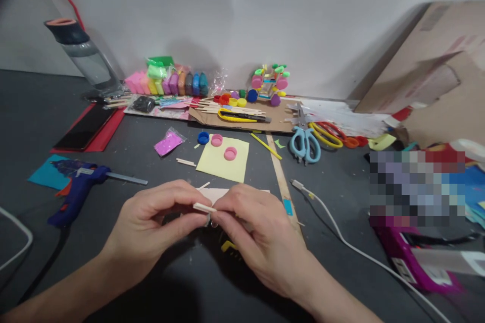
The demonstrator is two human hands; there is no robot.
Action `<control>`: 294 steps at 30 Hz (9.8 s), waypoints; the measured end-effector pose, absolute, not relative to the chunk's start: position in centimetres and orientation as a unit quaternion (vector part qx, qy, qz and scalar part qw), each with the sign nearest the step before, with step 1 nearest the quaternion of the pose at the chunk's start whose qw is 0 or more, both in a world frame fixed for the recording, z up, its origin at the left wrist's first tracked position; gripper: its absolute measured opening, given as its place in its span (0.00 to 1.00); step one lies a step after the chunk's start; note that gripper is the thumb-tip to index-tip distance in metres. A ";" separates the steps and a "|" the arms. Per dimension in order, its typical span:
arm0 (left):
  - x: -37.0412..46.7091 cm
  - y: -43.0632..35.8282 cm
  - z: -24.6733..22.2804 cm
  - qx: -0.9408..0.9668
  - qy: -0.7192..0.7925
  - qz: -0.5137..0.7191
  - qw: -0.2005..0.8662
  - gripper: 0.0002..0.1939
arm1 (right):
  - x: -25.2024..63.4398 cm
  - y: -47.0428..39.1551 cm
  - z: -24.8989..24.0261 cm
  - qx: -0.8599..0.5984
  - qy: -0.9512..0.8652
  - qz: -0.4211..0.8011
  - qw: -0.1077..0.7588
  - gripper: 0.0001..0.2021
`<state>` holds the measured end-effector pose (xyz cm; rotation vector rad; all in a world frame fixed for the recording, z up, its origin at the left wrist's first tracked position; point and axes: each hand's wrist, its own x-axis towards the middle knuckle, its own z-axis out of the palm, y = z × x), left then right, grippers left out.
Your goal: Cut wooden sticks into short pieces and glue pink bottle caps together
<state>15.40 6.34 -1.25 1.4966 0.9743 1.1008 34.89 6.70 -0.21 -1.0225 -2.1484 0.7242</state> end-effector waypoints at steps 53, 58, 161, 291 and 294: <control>14.8 7.2 -0.7 0.625 0.422 0.233 0.614 0.15 | 37.0 7.2 1.7 -0.430 -0.791 0.389 0.195 0.12; 15.2 6.7 -0.9 0.550 0.436 0.340 0.625 0.14 | 37.1 7.4 1.1 -0.473 -0.654 0.467 0.361 0.08; 14.4 6.9 0.1 0.374 0.336 0.395 0.769 0.12 | 39.7 4.3 -3.5 -0.407 -0.912 0.013 0.050 0.33; 14.5 7.3 -1.4 0.713 0.489 0.345 0.366 0.17 | 37.6 6.3 -2.5 -0.510 -0.806 0.261 0.146 0.23; 14.3 7.3 -1.3 0.683 0.481 0.349 0.425 0.17 | 37.7 6.2 -2.8 -0.504 -0.816 0.237 0.152 0.22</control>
